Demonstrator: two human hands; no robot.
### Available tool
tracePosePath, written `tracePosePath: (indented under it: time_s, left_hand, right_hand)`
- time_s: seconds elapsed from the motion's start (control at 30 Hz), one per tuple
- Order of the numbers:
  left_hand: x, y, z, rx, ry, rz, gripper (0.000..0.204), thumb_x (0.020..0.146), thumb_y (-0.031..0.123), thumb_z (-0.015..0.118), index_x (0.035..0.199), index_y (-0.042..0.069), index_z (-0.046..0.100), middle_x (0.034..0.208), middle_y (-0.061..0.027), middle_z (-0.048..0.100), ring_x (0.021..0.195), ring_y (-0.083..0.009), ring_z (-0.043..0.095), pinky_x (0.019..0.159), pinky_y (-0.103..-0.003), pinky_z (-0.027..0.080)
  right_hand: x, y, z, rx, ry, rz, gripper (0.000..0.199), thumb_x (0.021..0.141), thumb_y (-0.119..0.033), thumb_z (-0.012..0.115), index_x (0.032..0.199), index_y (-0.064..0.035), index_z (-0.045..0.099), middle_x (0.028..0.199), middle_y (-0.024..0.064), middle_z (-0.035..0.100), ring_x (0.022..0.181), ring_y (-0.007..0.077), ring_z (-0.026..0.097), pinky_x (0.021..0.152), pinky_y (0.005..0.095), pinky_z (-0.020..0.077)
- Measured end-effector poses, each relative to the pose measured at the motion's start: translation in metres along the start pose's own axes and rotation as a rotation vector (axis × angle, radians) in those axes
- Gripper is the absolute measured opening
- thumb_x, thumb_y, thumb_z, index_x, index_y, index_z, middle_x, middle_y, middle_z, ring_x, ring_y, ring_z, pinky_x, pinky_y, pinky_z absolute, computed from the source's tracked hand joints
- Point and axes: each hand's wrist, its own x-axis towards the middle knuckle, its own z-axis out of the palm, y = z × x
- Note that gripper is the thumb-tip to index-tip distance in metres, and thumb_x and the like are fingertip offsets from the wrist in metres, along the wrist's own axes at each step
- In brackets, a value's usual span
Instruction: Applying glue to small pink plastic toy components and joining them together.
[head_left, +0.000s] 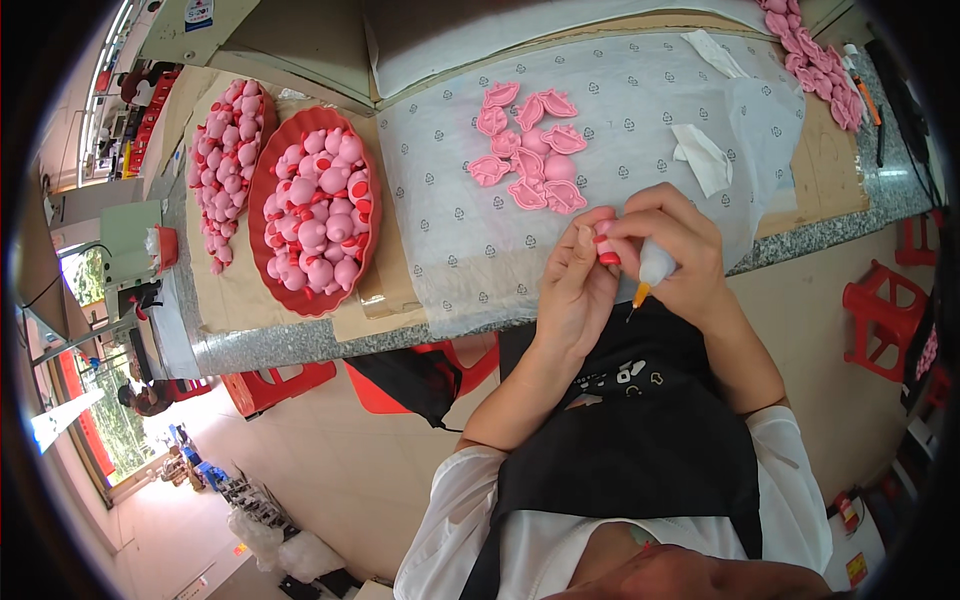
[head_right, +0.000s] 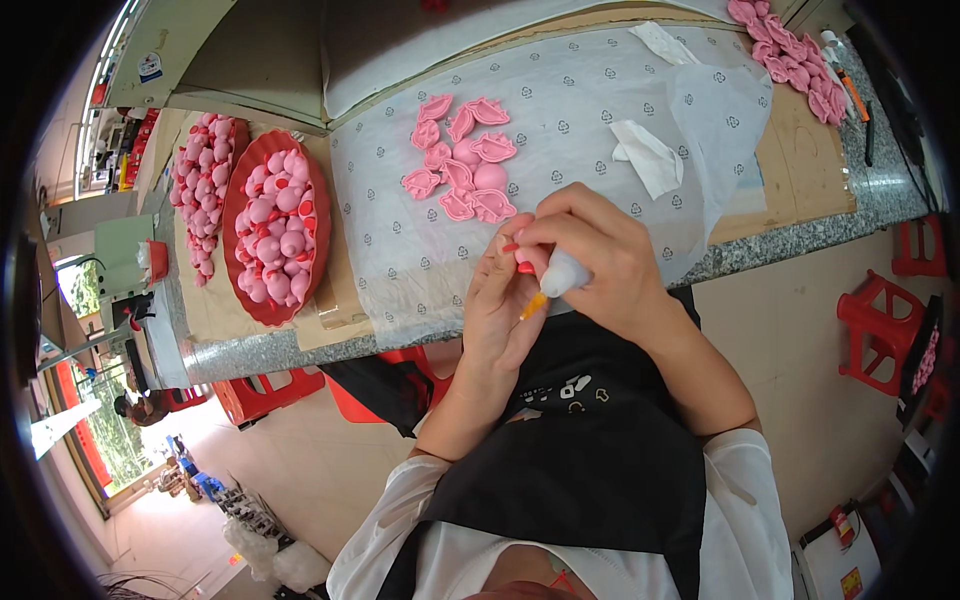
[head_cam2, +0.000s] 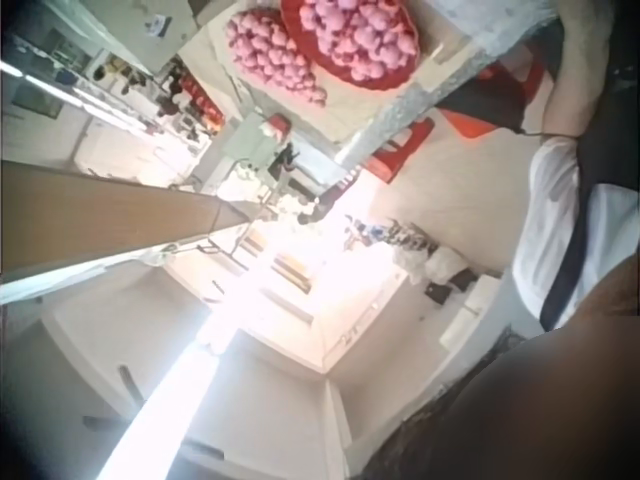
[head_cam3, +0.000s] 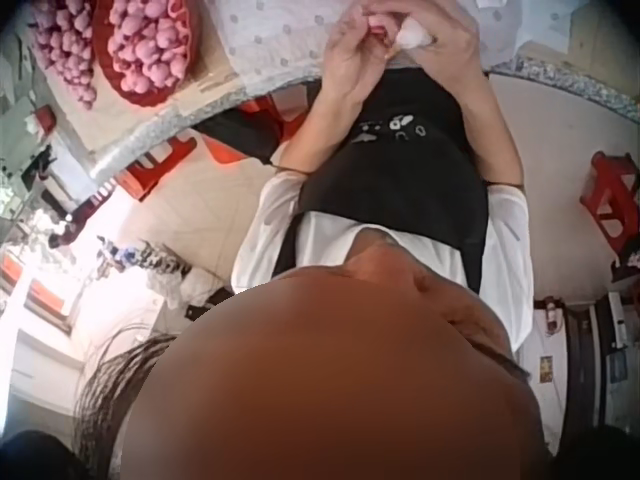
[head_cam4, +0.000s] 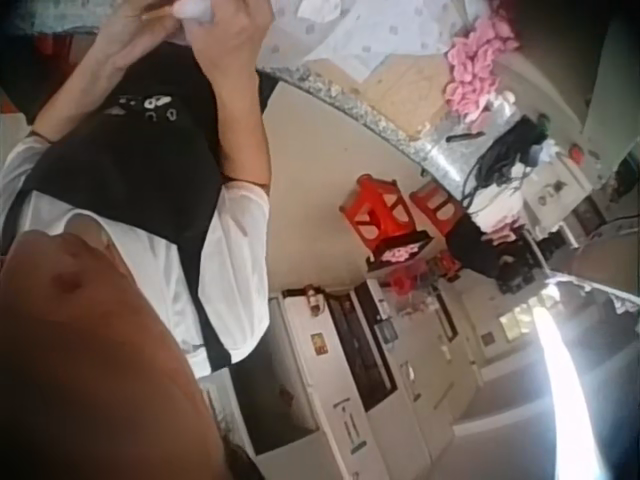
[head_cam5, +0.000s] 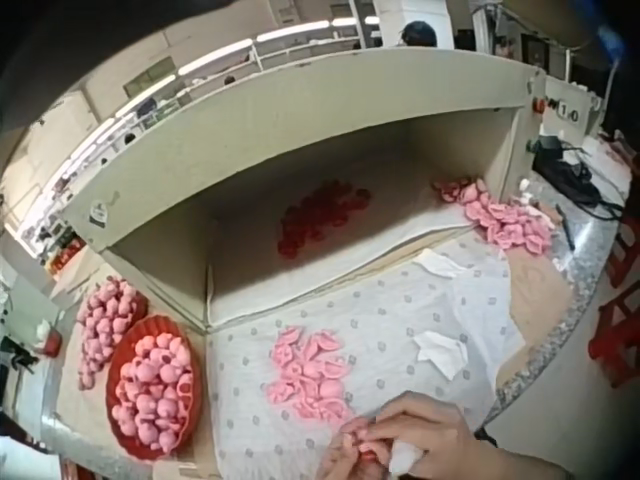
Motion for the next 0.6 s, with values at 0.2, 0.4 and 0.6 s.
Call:
tracePosePath:
  time_s: [0.2, 0.4, 0.6]
  left_hand:
    - [-0.002, 0.001, 0.002, 0.085, 0.008, 0.002, 0.028, 0.085, 0.021, 0.042, 0.103, -0.001, 0.045, 0.085, -0.0034, 0.049, 0.076, -0.0094, 0.044, 0.070, -0.022, 0.036]
    - [-0.002, 0.000, 0.004, 0.091, 0.003, -0.003, 0.028, 0.085, 0.021, 0.043, 0.103, -0.001, 0.045, 0.084, -0.0031, 0.049, 0.074, -0.0087, 0.043, 0.069, -0.022, 0.035]
    - [0.000, -0.001, -0.007, 0.075, -0.061, -0.018, 0.032, 0.084, 0.022, 0.044, 0.106, -0.001, 0.044, 0.098, -0.0076, 0.050, 0.089, -0.0139, 0.047, 0.082, -0.028, 0.036]
  right_hand:
    - [0.009, 0.001, -0.015, -0.038, -0.120, -0.092, 0.018, 0.056, 0.008, 0.061, 0.072, 0.0008, 0.055, 0.072, 0.0083, 0.050, 0.058, 0.0158, 0.051, 0.048, 0.0227, 0.0403]
    - [0.011, 0.007, -0.015, -0.053, -0.185, -0.144, 0.017, 0.057, 0.005, 0.063, 0.071, -0.0008, 0.056, 0.072, 0.0080, 0.051, 0.057, 0.0172, 0.051, 0.047, 0.0237, 0.0402]
    - [0.011, 0.011, -0.014, 0.005, -0.163, -0.143, 0.018, 0.056, 0.005, 0.063, 0.072, -0.0007, 0.056, 0.071, 0.0080, 0.051, 0.058, 0.0168, 0.051, 0.049, 0.0237, 0.0406]
